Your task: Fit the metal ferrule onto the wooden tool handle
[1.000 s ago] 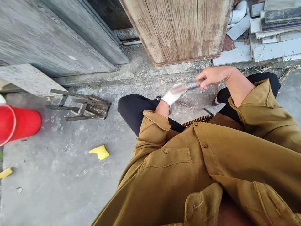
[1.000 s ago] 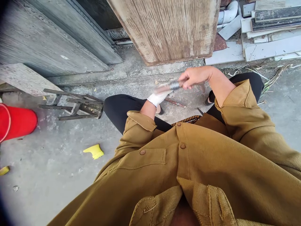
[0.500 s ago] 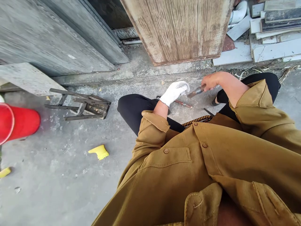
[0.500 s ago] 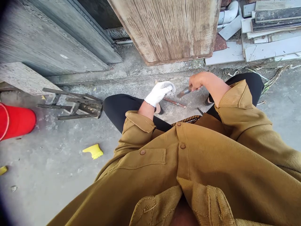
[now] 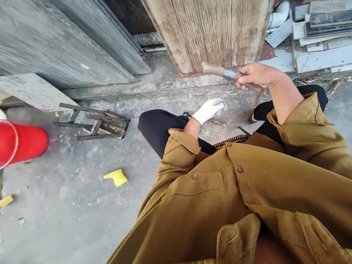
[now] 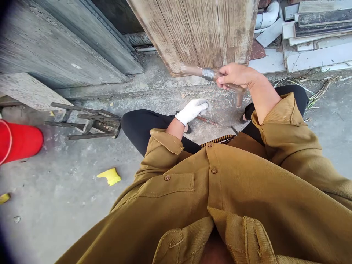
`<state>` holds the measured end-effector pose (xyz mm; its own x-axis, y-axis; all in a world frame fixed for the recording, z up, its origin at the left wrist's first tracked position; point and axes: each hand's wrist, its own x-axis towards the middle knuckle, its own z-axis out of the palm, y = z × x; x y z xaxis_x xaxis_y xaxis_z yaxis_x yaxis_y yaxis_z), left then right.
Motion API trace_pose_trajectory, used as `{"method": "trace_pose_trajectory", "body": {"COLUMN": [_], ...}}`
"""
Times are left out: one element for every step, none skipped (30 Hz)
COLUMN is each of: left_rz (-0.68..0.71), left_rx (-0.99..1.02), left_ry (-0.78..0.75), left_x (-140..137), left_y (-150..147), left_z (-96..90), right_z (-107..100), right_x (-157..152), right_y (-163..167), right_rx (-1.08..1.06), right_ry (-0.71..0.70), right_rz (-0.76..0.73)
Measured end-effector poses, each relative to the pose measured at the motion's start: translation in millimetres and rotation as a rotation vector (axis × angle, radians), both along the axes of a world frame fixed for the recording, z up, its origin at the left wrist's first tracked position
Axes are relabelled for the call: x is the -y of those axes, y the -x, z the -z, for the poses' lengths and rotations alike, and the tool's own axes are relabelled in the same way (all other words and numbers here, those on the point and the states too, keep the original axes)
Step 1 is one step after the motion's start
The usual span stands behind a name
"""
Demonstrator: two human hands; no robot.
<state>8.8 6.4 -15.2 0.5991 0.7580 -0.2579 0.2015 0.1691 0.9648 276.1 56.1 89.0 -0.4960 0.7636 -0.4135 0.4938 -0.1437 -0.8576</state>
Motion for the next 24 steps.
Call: {"method": "trace_pose_trajectory", "body": {"left_rz": [-0.012, -0.033, -0.036, -0.02, 0.014, 0.056, 0.092, 0.11, 0.111, 0.1, 0.082, 0.062, 0.043, 0.031, 0.024, 0.021, 0.023, 0.024, 0.021, 0.005, -0.023, -0.066, -0.099, -0.111], "left_rx": [0.013, 0.015, 0.011, 0.007, 0.006, 0.008, 0.016, 0.025, 0.028, 0.019, 0.002, -0.021, -0.044, -0.067, -0.083, -0.09, -0.09, -0.086, -0.082, -0.077, -0.072, -0.069, -0.062, -0.049], "left_ry": [-0.008, -0.017, -0.022, -0.021, -0.014, -0.003, 0.01, 0.023, 0.029, 0.021, 0.002, -0.023, -0.05, -0.074, -0.089, -0.094, -0.092, -0.086, -0.077, -0.07, -0.062, -0.053, -0.044, -0.035], "left_x": [0.5, 0.5, 0.4, 0.3, 0.5, 1.0, 1.6, 2.3, 2.8, 3.0, 2.8, 2.1, 1.1, -0.1, -1.3, -2.6, -3.8, -4.8, -5.8, -6.6, -7.3, -7.8, -8.1, -8.1], "left_y": [-0.3, -0.3, -0.1, 0.1, 0.2, 0.1, 0.1, 0.1, 0.3, 1.0, 2.0, 3.4, 5.1, 7.0, 8.8, 10.4, 11.7, 12.7, 13.2, 13.5, 13.4, 13.2, 12.9, 12.6], "left_z": [-0.8, -1.5, -1.9, -2.0, -2.1, -2.3, -2.7, -3.5, -4.6, -6.1, -7.7, -9.3, -10.7, -11.8, -12.3, -12.4, -11.9, -10.9, -9.4, -7.7, -5.8, -3.9, -2.1, -0.6], "right_z": [3.6, 7.6, 11.4, 14.9, 17.7, 19.7, 21.1, 22.1, 22.9, 23.7, 24.7, 25.9, 27.1, 28.1, 28.5, 28.1, 26.6, 24.1, 20.7, 16.7, 12.5, 8.6, 5.6, 3.7], "right_x": [-1.9, -3.7, -5.3, -6.7, -7.9, -8.8, -9.4, -9.4, -8.8, -7.3, -5.0, -1.8, 2.2, 6.7, 11.4, 16.0, 20.2, 23.4, 25.5, 26.1, 25.2, 22.8, 19.1, 14.6], "right_y": [-3.2, -4.9, -5.2, -4.0, -1.6, 2.0, 6.4, 11.4, 16.7, 22.1, 27.5, 32.5, 37.2, 41.5, 45.3, 48.4, 50.7, 51.8, 51.7, 50.0, 46.9, 42.5, 37.0, 31.0], "right_rx": [0.072, 0.156, 0.235, 0.299, 0.353, 0.408, 0.469, 0.538, 0.614, 0.683, 0.735, 0.764, 0.767, 0.753, 0.723, 0.685, 0.635, 0.57, 0.49, 0.398, 0.297, 0.204, 0.128, 0.077], "right_ry": [-0.027, -0.043, -0.054, -0.068, -0.084, -0.102, -0.119, -0.129, -0.13, -0.121, -0.105, -0.077, -0.036, 0.02, 0.089, 0.171, 0.253, 0.325, 0.369, 0.383, 0.363, 0.316, 0.247, 0.169], "right_rz": [0.042, 0.057, 0.06, 0.063, 0.059, 0.049, 0.032, 0.003, -0.048, -0.118, -0.195, -0.276, -0.357, -0.428, -0.481, -0.517, -0.549, -0.578, -0.602, -0.624, -0.634, -0.615, -0.555, -0.444]}}
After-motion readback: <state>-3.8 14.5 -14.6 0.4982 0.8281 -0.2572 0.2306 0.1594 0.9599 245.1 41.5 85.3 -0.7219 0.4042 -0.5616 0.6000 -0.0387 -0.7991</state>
